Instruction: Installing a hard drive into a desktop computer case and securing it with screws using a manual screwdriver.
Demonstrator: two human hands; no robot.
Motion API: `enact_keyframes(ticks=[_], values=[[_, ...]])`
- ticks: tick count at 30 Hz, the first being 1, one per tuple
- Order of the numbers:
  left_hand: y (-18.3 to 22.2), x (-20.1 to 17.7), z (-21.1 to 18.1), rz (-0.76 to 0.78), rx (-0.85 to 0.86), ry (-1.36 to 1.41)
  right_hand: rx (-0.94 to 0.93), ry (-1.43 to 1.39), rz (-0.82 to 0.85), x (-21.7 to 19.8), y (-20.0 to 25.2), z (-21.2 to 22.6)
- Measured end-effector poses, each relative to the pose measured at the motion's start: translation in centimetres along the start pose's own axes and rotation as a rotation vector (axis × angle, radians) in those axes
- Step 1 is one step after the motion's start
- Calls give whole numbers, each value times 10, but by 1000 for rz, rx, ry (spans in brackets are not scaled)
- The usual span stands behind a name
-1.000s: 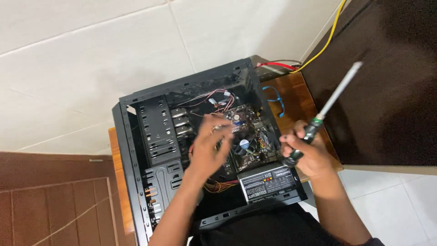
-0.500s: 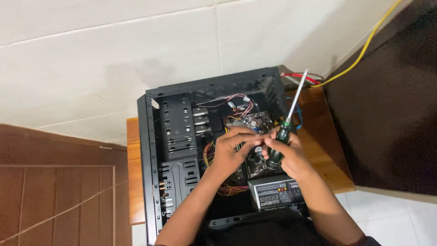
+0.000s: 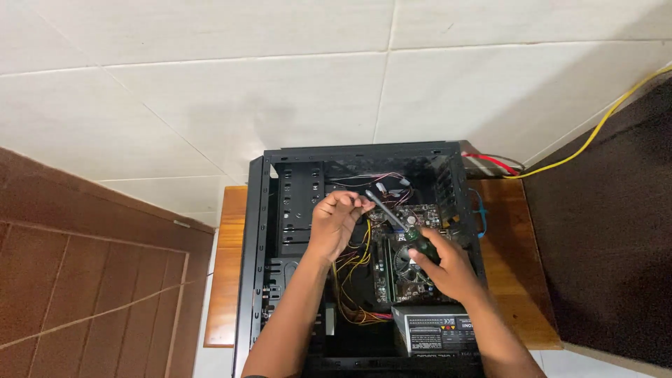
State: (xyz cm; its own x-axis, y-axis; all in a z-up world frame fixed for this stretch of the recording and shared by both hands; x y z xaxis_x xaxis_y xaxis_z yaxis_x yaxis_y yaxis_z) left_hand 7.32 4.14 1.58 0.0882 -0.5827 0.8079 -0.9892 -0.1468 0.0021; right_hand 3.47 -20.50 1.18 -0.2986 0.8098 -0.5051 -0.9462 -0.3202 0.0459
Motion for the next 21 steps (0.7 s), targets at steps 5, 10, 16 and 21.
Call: enact_keyframes(ticks=[5, 10, 16, 21], values=[[1, 6, -6, 17, -43, 39, -70, 124, -39, 2, 0, 37], [2, 5, -6, 33, -43, 27, -31, 146, -34, -5, 0, 35], [2, 10, -16, 79, -27, -28, -24, 146, -46, -9, -2, 44], [0, 10, -35, 180, 61, -373, -21, 180, -5, -8, 0, 35]])
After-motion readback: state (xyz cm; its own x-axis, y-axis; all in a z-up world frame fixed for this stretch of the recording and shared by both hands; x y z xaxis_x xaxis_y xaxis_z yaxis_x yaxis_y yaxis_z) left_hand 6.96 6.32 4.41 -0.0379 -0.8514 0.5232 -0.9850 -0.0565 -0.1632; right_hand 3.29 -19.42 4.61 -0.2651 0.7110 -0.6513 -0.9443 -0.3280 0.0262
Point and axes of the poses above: each hand's wrist, its own y-axis away from the middle knuckle, its own x-axis out of the palm, z = x × y, the point moved 7 cm from there along -y, towards the middle knuckle, and after that the axes turned 4 degrees about y, right-handed, at the moved point
